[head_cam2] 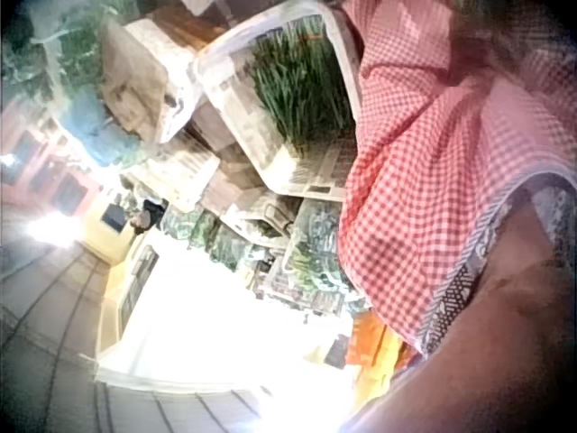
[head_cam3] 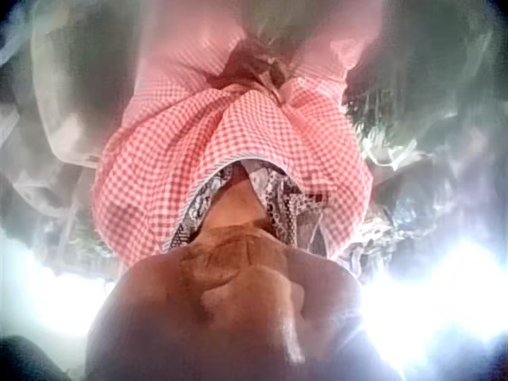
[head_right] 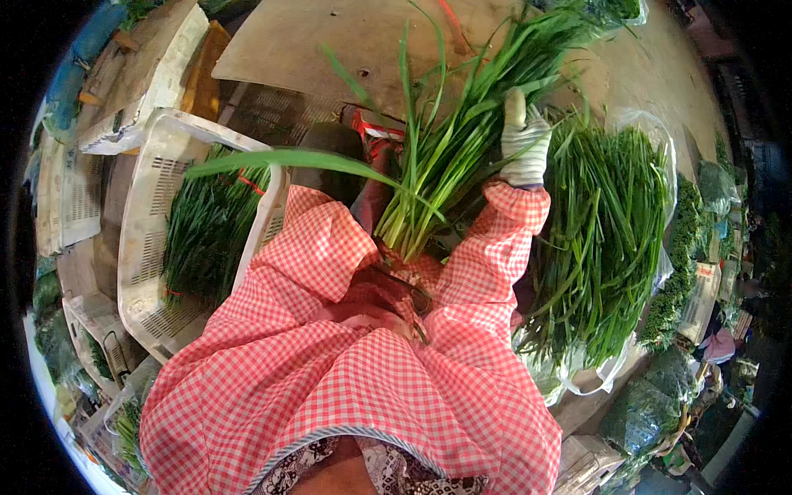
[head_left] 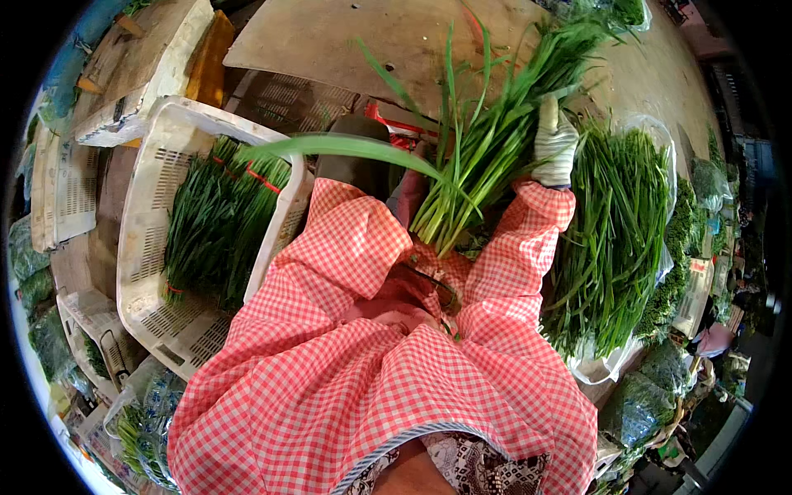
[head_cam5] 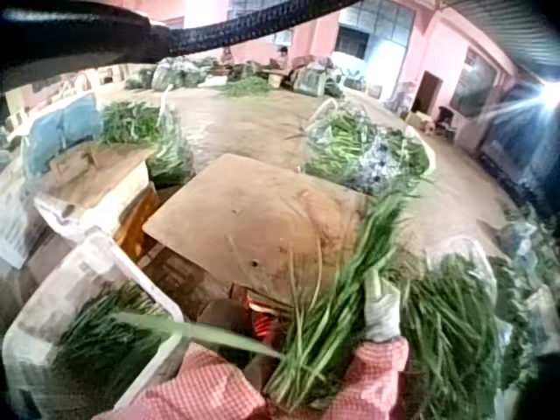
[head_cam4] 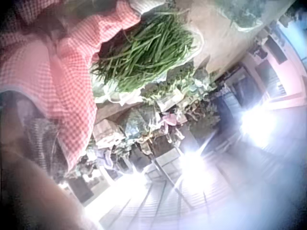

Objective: The person gathers green onions, aligns them into bunches, and secures each with a red rubber band. The person places the finished bundles into a white plastic basket.

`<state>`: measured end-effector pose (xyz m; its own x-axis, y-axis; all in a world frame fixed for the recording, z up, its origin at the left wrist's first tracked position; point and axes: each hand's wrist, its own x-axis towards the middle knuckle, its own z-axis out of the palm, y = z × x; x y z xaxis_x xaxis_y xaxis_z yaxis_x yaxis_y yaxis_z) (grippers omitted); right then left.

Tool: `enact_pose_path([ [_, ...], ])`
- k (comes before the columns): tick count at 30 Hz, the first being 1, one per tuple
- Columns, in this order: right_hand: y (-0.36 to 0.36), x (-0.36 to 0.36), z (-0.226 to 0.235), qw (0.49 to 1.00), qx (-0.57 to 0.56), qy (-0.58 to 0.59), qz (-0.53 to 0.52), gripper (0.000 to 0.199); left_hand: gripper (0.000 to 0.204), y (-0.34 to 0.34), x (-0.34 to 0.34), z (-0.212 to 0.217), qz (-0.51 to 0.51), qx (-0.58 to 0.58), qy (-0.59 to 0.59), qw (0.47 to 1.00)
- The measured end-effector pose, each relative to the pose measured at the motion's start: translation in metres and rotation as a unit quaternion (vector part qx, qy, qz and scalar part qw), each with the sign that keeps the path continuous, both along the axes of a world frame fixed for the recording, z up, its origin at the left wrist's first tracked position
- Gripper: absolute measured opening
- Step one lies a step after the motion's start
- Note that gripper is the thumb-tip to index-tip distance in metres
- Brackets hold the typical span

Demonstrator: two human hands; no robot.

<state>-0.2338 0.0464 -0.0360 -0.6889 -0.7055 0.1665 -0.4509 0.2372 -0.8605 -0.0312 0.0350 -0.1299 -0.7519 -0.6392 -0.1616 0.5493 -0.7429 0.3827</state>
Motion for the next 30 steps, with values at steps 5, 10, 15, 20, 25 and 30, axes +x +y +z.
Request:
enact_pose_path([
  [5, 0.038, 0.0, -0.045, 0.976, 0.062, -0.211, -0.007, 0.041, 0.049, 0.013, 0.022, 0.025, 0.056, 0.067, 0.068, 0.994],
  [10, 0.09, 0.03, -0.05, 0.981, 0.082, -0.17, -0.035, 0.033, 0.051, 0.023, 0.013, 0.03, 0.033, 0.096, 0.093, 0.99],
  [15, 0.124, 0.063, -0.047, 0.953, 0.087, -0.289, -0.038, 0.03, 0.049, 0.017, 0.013, 0.014, -0.098, 0.116, 0.102, 0.983],
  [20, 0.139, 0.086, -0.052, 0.97, 0.064, -0.213, 0.1, 0.051, 0.051, 0.018, 0.011, -0.008, -0.142, 0.056, 0.018, 0.988],
  [25, 0.127, 0.102, -0.068, 0.97, 0.214, -0.012, 0.112, 0.033, 0.033, 0.024, 0.017, -0.023, -0.1, -0.197, -0.255, 0.941],
  [30, 0.128, 0.103, -0.061, 0.951, 0.044, -0.303, 0.052, 0.023, 0.028, 0.021, 0.032, -0.048, -0.021, -0.401, -0.045, 0.915],
])
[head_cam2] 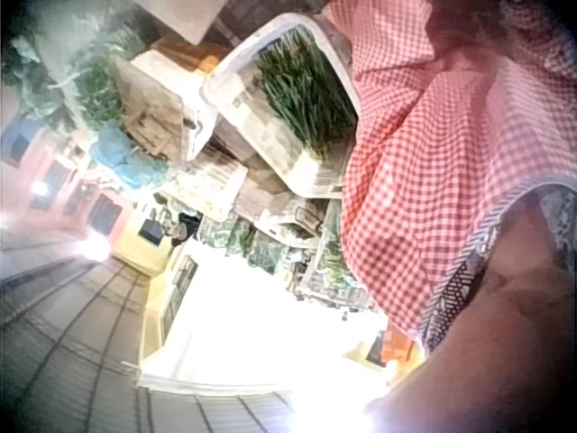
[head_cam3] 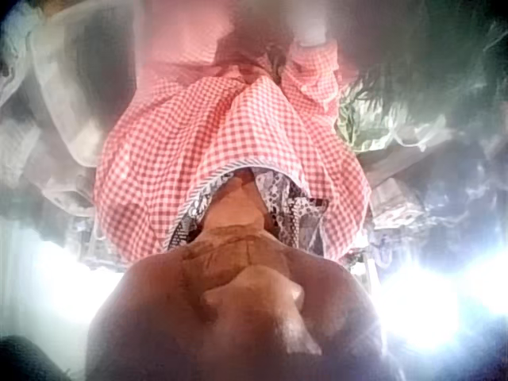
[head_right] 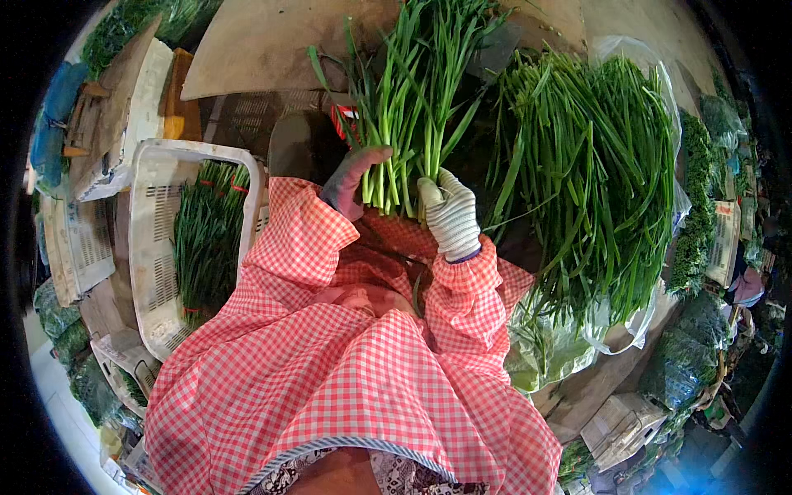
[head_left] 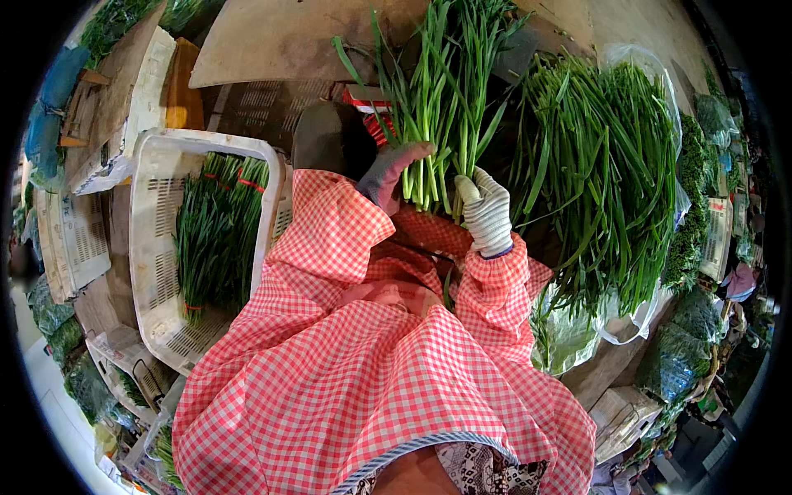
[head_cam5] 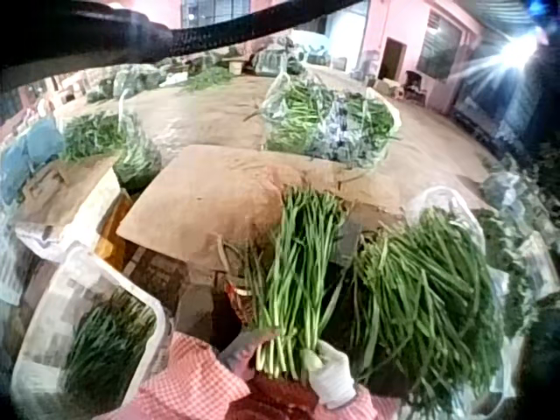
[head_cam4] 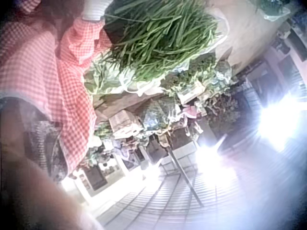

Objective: The person gathers green onions, aligns them into bunches, and secures each with a red rubber band. The person places the finished bundles into a white plastic basket.

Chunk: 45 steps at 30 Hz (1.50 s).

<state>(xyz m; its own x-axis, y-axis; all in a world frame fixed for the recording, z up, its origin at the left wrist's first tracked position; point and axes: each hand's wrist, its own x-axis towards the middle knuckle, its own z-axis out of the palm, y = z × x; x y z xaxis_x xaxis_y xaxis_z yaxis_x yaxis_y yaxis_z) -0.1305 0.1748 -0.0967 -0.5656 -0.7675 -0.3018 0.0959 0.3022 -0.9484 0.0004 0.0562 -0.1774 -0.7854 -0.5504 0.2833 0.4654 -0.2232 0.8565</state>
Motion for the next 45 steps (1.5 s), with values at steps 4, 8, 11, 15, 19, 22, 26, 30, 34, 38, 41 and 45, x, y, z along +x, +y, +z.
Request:
enact_pose_path([
  [4, -0.005, 0.008, 0.005, 0.995, -0.009, -0.093, -0.021, 0.024, 0.033, 0.001, -0.005, -0.02, 0.107, 0.085, -0.032, 0.99],
  [8, -0.015, 0.014, -0.007, 0.995, -0.048, -0.08, -0.047, 0.023, 0.035, 0.004, -0.008, -0.028, 0.072, 0.219, -0.089, 0.969],
  [11, -0.017, 0.011, -0.017, 1.0, 0.003, 0.028, 0.009, 0.023, 0.037, 0.01, -0.006, -0.028, 0.053, 0.234, -0.114, 0.964],
  [15, -0.021, 0.0, -0.018, 0.927, 0.078, 0.338, 0.146, 0.028, 0.039, 0.017, -0.009, -0.023, 0.021, 0.265, -0.144, 0.953],
  [19, -0.023, -0.014, -0.003, 0.9, 0.049, 0.392, 0.183, 0.038, 0.041, 0.012, -0.011, -0.005, -0.062, 0.354, -0.154, 0.92],
  [22, -0.005, -0.021, 0.018, 0.967, 0.02, 0.209, 0.147, 0.043, 0.043, 0.008, -0.011, 0.018, -0.145, 0.472, -0.087, 0.865],
  [26, 0.031, -0.013, 0.044, 0.974, 0.039, 0.15, 0.164, 0.035, 0.045, 0.008, -0.018, 0.044, -0.198, 0.536, 0.004, 0.82],
  [30, 0.034, 0.025, 0.038, 0.959, 0.147, 0.073, 0.231, 0.023, 0.047, 0.012, -0.025, 0.055, -0.194, 0.548, 0.01, 0.814],
  [34, 0.008, 0.033, 0.018, 0.964, 0.122, 0.044, 0.231, 0.027, 0.042, 0.017, -0.022, 0.056, -0.191, 0.595, 0.023, 0.781],
  [38, 0.008, 0.023, 0.021, 0.96, 0.14, 0.041, 0.238, 0.032, 0.043, 0.017, -0.017, 0.051, -0.18, 0.588, 0.006, 0.789],
  [41, 0.024, 0.015, 0.033, 0.973, 0.139, -0.011, 0.182, 0.034, 0.045, 0.014, -0.02, 0.044, -0.21, 0.54, 0.002, 0.815],
  [45, 0.025, -0.013, 0.031, 0.996, 0.081, -0.02, -0.023, 0.032, 0.042, 0.009, -0.02, 0.029, -0.179, 0.382, -0.135, 0.897],
])
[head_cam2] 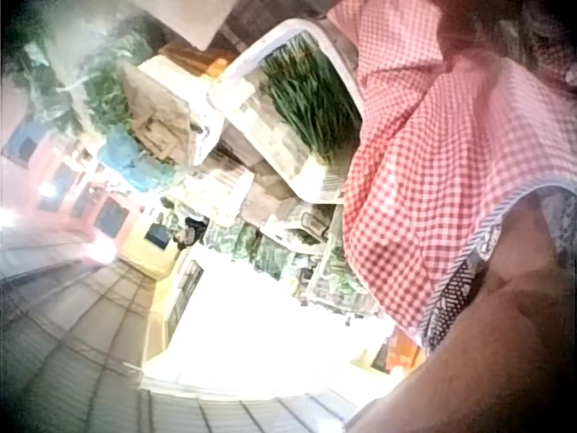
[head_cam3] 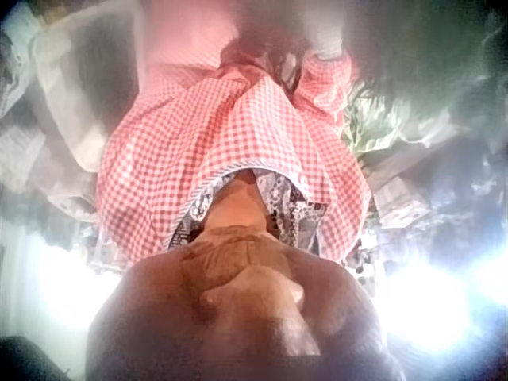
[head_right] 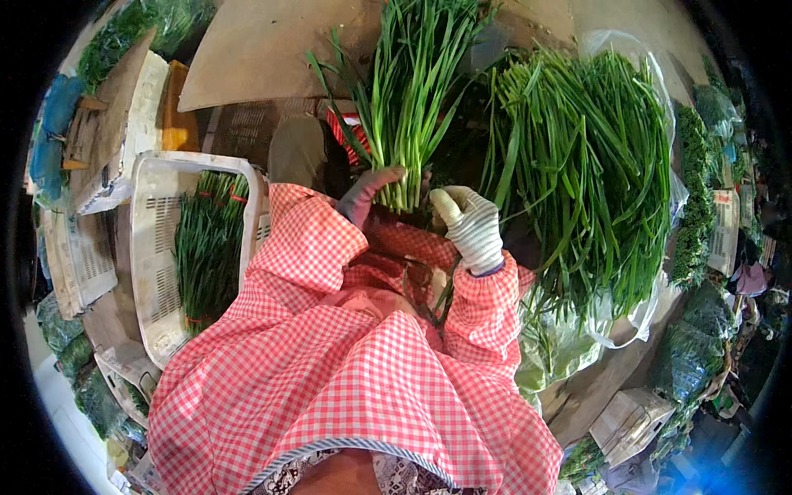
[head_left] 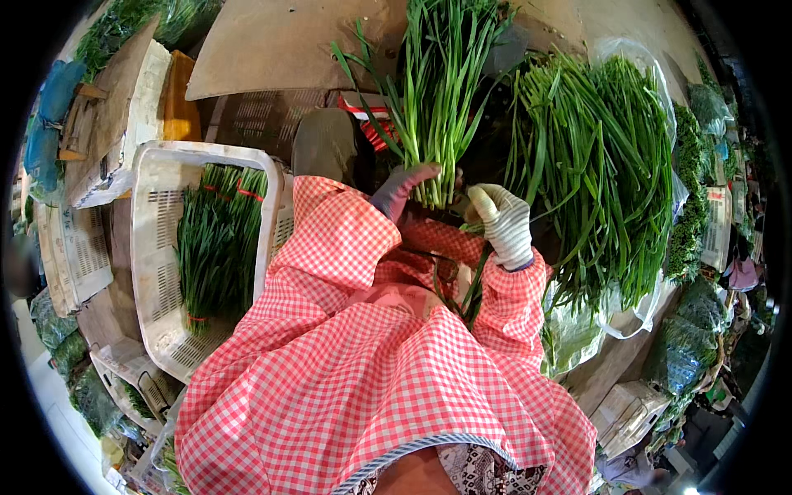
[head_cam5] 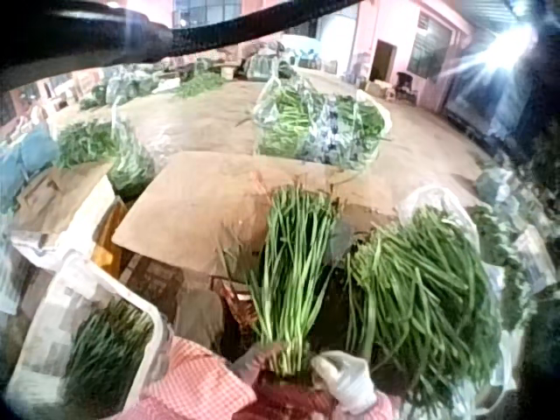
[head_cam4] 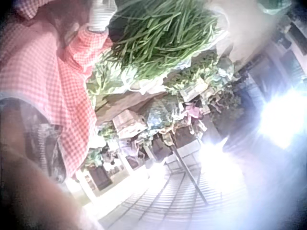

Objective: The person gathers green onions, aligns them into bunches, and secures each with a red rubber band. The person places the finished bundles into a white plastic basket.

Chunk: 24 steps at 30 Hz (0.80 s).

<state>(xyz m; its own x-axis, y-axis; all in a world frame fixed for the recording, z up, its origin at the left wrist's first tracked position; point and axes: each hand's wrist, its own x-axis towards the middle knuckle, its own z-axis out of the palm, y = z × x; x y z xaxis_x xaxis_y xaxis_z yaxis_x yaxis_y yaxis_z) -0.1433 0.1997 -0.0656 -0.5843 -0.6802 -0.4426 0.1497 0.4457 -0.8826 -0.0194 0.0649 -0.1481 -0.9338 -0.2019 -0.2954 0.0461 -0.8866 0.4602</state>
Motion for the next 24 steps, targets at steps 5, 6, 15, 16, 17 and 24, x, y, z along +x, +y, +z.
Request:
enact_pose_path([
  [5, -0.038, -0.005, -0.036, 0.957, -0.076, 0.25, 0.123, 0.071, 0.038, 0.022, -0.013, -0.028, 0.141, -0.197, -0.099, 0.965],
  [6, -0.043, -0.002, -0.041, 0.969, -0.079, 0.2, 0.12, 0.074, 0.043, 0.026, -0.016, -0.033, 0.145, -0.174, -0.066, 0.972],
  [15, -0.05, -0.005, -0.04, 0.994, -0.02, 0.082, 0.067, 0.052, 0.08, 0.04, -0.028, -0.034, 0.092, -0.429, -0.067, 0.896],
  [16, -0.049, -0.008, -0.041, 0.997, -0.024, 0.051, 0.055, 0.051, 0.082, 0.041, -0.025, -0.029, 0.074, -0.497, -0.078, 0.861],
  [17, -0.048, -0.011, -0.043, 0.997, -0.037, 0.042, 0.045, 0.041, 0.087, 0.042, -0.025, -0.023, 0.066, -0.536, -0.121, 0.833],
  [24, -0.038, -0.03, -0.06, 0.996, -0.086, 0.031, 0.024, 0.025, 0.095, 0.033, -0.024, 0.003, 0.021, -0.559, -0.086, 0.825],
])
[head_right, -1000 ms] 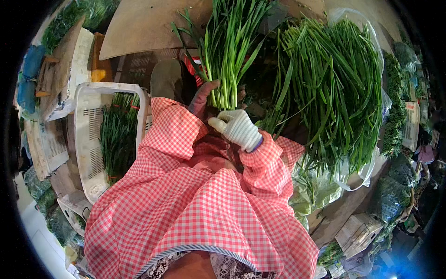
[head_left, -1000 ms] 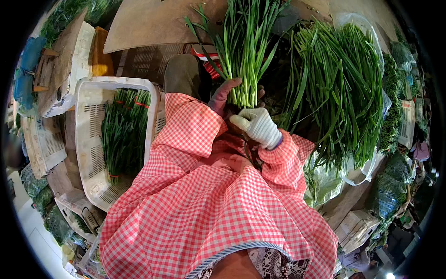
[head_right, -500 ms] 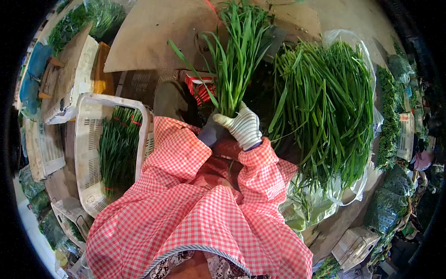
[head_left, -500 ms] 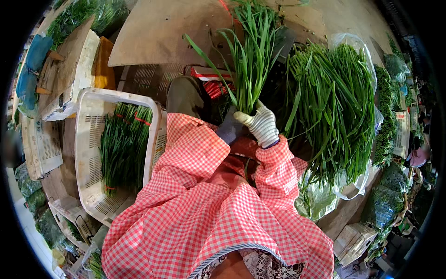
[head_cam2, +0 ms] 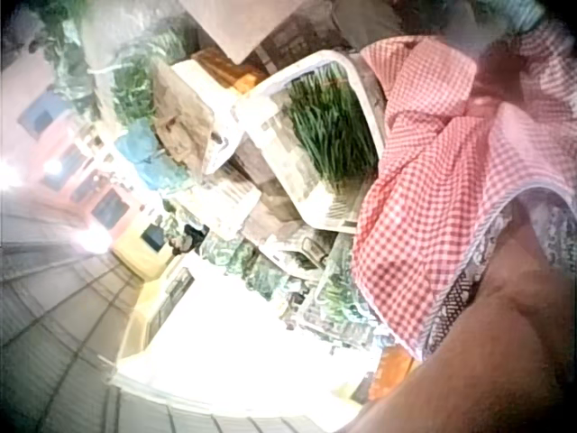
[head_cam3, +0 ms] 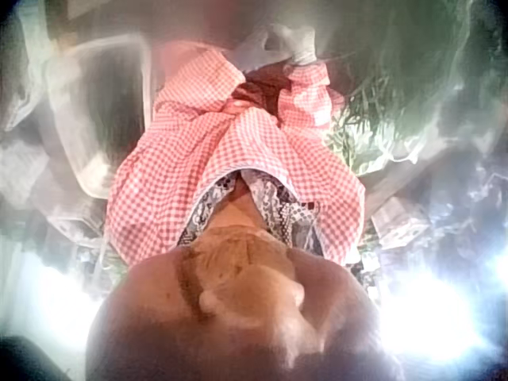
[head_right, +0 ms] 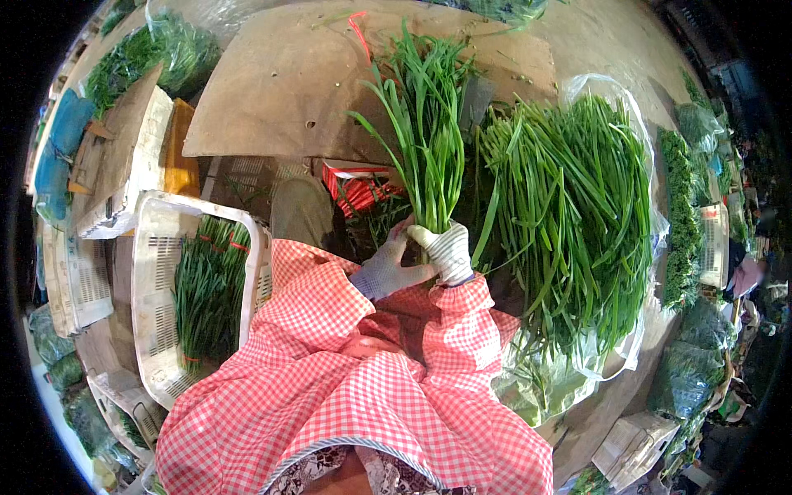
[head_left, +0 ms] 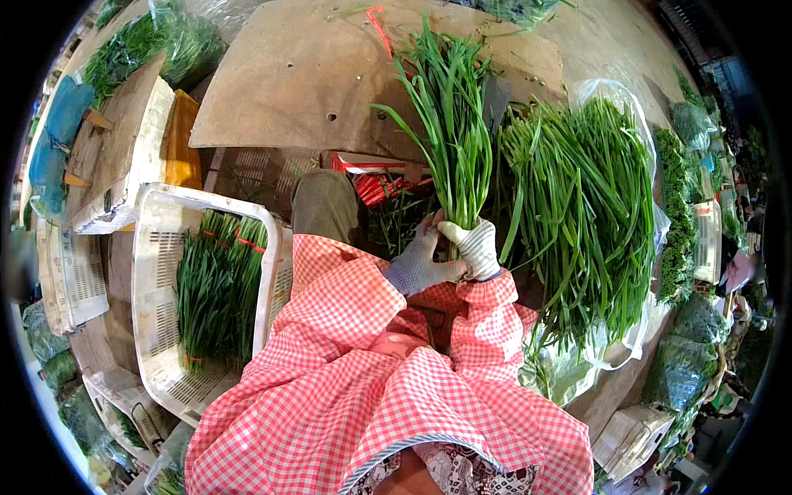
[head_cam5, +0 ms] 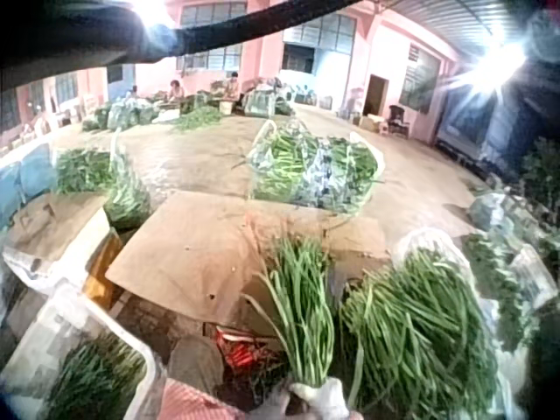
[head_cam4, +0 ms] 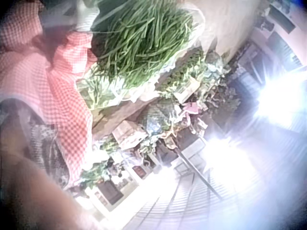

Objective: The person gathers green onions, aligns them into bunches, and secures each with a red rubber band. The person places the finished bundles into a white plastic basket.

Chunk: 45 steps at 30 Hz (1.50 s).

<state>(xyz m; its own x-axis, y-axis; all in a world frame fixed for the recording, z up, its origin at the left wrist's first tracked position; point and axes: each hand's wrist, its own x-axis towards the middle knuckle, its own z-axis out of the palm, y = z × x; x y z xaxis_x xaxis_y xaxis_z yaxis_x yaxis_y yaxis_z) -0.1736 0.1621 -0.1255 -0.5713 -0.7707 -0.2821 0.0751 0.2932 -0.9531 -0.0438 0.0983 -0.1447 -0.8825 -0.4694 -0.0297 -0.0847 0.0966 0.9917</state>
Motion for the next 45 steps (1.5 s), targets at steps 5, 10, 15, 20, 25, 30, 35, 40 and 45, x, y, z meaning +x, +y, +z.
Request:
enact_pose_path([
  [5, 0.004, -0.004, -0.001, 0.999, 0.029, -0.01, -0.009, 0.025, 0.081, -0.009, 0.003, 0.006, -0.039, -0.006, -0.036, 0.999],
  [10, 0.008, -0.01, 0.016, 0.995, 0.052, 0.078, -0.035, 0.022, 0.072, -0.027, 0.01, 0.019, 0.006, 0.006, -0.061, 0.998],
  [15, 0.017, -0.017, 0.05, 0.995, 0.061, 0.037, -0.075, 0.017, 0.063, -0.062, 0.015, 0.027, 0.102, -0.049, -0.084, 0.99],
  [20, 0.029, -0.011, 0.084, 0.997, 0.003, -0.018, -0.081, 0.011, 0.056, -0.131, -0.007, 0.024, 0.149, -0.148, 0.035, 0.977],
  [25, 0.027, -0.003, 0.112, 0.995, 0.0, -0.011, -0.099, 0.01, 0.053, -0.219, -0.079, 0.022, 0.159, -0.377, -0.096, 0.907],
  [30, 0.012, -0.025, 0.146, 0.989, 0.022, 0.078, -0.126, 0.019, 0.038, -0.277, -0.144, 0.001, 0.149, -0.274, -0.244, 0.918],
  [35, -0.014, -0.056, 0.182, 0.973, -0.042, 0.157, -0.163, 0.012, 0.028, -0.295, -0.139, -0.014, 0.07, -0.5, -0.241, 0.829],
  [40, -0.057, -0.064, 0.217, 0.949, -0.131, 0.257, -0.124, 0.014, 0.018, -0.285, -0.095, -0.004, 0.072, -0.422, -0.173, 0.887],
  [45, -0.133, -0.044, 0.242, 0.955, -0.222, 0.193, -0.034, 0.03, 0.013, -0.282, -0.037, -0.017, 0.132, -0.29, -0.118, 0.941],
])
